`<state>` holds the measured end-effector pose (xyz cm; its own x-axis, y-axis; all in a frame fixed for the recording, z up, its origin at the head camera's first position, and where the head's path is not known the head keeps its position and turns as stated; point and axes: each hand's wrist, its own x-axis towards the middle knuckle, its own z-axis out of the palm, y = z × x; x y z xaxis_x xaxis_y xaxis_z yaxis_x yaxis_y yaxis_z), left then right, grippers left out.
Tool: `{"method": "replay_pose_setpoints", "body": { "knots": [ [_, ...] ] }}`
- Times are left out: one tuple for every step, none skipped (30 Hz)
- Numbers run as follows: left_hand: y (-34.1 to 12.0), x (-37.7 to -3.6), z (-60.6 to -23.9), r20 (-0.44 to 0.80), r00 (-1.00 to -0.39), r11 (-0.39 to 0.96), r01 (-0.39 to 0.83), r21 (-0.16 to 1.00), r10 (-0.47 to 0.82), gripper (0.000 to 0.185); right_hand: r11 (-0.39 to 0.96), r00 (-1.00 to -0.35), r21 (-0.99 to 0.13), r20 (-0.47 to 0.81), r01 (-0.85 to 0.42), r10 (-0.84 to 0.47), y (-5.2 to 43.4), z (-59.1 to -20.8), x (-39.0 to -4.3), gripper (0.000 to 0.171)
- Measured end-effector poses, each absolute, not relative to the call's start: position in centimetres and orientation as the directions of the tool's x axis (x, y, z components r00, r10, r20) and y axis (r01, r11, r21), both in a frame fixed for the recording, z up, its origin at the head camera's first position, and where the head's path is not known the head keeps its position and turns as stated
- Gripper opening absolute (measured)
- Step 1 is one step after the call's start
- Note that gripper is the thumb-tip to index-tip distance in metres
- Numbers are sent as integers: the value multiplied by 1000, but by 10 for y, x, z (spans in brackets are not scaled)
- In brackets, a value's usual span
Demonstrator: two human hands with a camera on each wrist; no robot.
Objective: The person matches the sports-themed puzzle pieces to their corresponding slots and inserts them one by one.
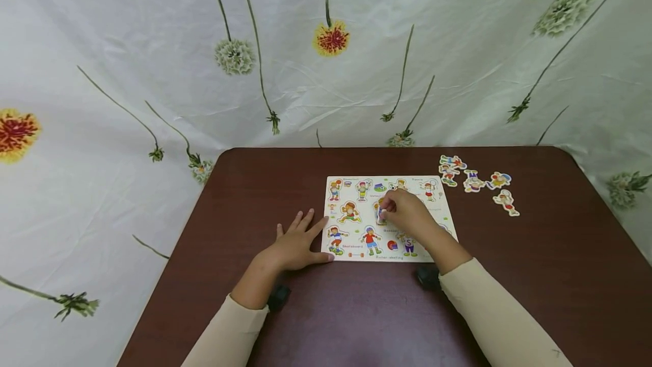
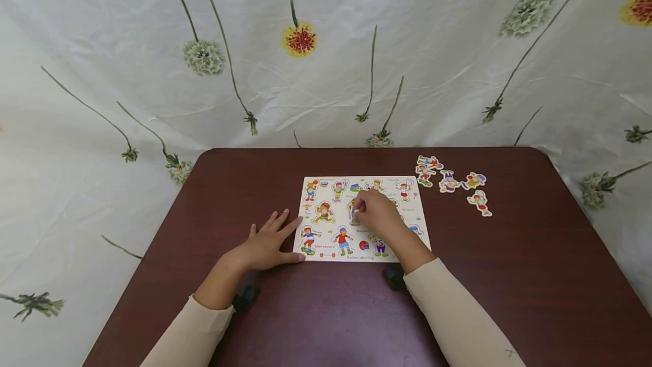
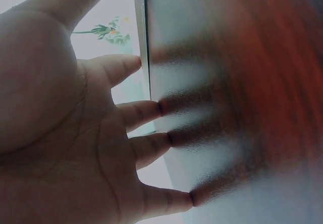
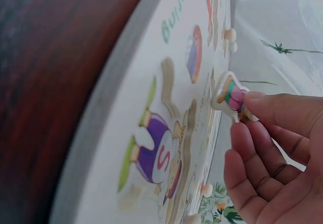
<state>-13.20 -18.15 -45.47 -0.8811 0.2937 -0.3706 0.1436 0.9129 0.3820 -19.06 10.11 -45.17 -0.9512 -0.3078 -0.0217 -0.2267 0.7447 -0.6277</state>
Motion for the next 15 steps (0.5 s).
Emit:
{"method": "replay_pose_setpoints", "body": {
  "knots": [
    [-182,-132,-455,-372,-881,913,142,382,293,90,753,-949,-617,-29,-230,-314,100,-452,-191,8],
    [-182,-132,-455,-372,-881,913,142,381,292,90,760,-946,-606,-36,-235,-322,99,-453,-192,8],
    [-182,-132,-455,-373,-881,914,141,380,291,90,768,-943,-592,-42,-243,-331,97,-453,-193,8],
    [-182,-132,-455,-373,-881,915,141,379,290,90,776,-940,-581,-50,-247,-337,96,-453,-193,8],
    [-182,-132,-455,-373,-882,915,141,377,290,90,781,-937,-571,-53,-254,-344,95,-454,-194,8],
    [-182,-132,-455,-373,-882,916,141,376,289,90,785,-935,-563,-58,-259,-350,94,-454,-195,7],
    [-182,-132,-455,-373,-881,916,142,376,290,90,786,-931,-557,-62,-266,-359,94,-455,-197,7],
    [-182,-132,-455,-373,-881,916,143,375,290,90,788,-928,-552,-68,-271,-367,93,-455,-198,6],
    [-182,-132,-455,-372,-881,916,145,374,292,90,789,-924,-549,-74,-277,-376,93,-456,-200,6],
    [-182,-132,-455,-372,-881,915,146,375,293,90,788,-920,-549,-83,-278,-382,94,-457,-202,6],
    [-182,-132,-455,-370,-881,914,149,377,296,90,787,-916,-550,-93,-279,-389,94,-458,-203,6],
    [-182,-132,-455,-371,-880,913,149,379,298,90,787,-911,-548,-102,-283,-399,94,-460,-205,6],
    [-182,-132,-455,-370,-879,912,149,382,299,90,786,-907,-548,-110,-286,-406,95,-460,-206,6],
    [-182,-132,-455,-376,-878,913,147,380,298,91,785,-903,-549,-119,-287,-413,95,-461,-208,6],
    [-182,-131,-454,-375,-878,913,147,381,298,91,783,-899,-551,-125,-288,-419,95,-461,-209,6]
  ]
}}
